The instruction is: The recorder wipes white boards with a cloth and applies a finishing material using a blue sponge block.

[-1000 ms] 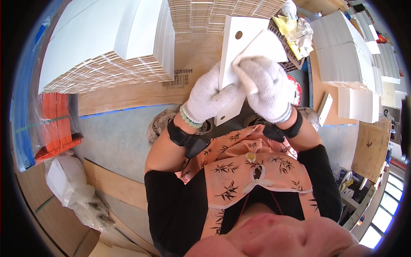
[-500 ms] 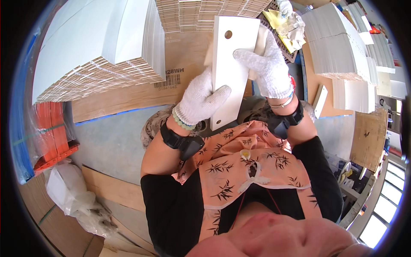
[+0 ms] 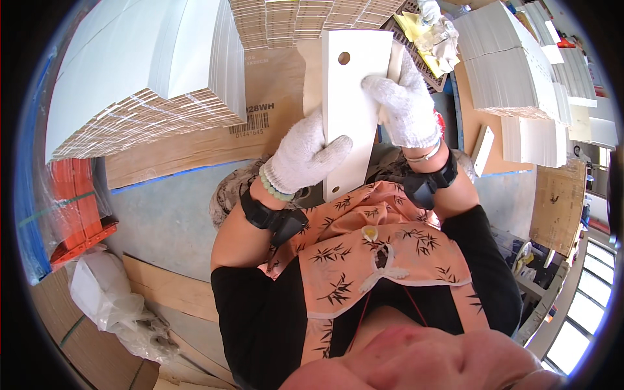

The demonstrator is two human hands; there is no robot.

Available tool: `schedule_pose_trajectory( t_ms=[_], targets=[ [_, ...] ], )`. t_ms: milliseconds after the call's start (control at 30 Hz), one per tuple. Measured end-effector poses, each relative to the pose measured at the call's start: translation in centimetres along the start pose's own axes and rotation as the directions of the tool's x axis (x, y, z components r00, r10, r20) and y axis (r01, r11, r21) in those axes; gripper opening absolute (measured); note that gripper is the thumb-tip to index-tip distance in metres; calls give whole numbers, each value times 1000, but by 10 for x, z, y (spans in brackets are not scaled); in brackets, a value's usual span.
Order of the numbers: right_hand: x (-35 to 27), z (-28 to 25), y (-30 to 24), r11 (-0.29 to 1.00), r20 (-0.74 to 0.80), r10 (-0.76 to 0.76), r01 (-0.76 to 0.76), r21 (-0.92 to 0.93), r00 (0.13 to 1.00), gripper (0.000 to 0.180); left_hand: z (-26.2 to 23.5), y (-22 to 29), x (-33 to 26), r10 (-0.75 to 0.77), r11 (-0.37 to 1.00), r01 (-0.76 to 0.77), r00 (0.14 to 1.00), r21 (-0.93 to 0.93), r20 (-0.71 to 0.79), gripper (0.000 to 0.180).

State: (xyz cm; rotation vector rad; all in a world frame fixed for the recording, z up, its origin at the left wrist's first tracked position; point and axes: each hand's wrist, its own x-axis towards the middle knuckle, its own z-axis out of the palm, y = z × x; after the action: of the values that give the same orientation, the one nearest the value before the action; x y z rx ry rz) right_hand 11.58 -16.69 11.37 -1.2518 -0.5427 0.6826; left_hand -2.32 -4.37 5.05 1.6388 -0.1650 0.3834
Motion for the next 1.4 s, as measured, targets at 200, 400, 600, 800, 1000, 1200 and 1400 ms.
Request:
schedule_pose_trajectory(
  t_ms=[200, 400, 600, 800, 1000, 1200, 1400],
  targets=[
    [0, 0, 0, 994, 36, -27, 23, 104, 999, 42, -1, 2, 2, -10, 1000, 10, 1000, 3, 9, 45],
    [0, -3, 1, 1000, 26, 1, 0, -7, 1000, 42, -1, -1, 4, 14, 1000, -14, 1000, 12, 28, 44],
    [1, -5, 3, 1000, 37, -11, 10, 30, 999, 43, 3, -6, 2, 3, 999, -1, 1000, -47, 29, 44],
    [1, -10, 7, 991, 51, 4, -11, 135, 999, 44, 1, -6, 4, 19, 999, -16, 998, -37, 58, 44],
    [-1, -2, 7, 1000, -44, -16, 16, -18, 999, 46, 0, -3, 3, -34, 997, 37, 998, -65, 51, 43],
    [2, -2, 10, 982, -258, -182, 163, -93, 949, 25, -6, 3, 9, -49, 986, 40, 997, -164, -55, 42],
    [19, 2, -11, 892, -159, -450, 437, -112, 879, 30, -17, -26, 9, -55, 969, -5, 970, -248, -236, 40]
  ],
)
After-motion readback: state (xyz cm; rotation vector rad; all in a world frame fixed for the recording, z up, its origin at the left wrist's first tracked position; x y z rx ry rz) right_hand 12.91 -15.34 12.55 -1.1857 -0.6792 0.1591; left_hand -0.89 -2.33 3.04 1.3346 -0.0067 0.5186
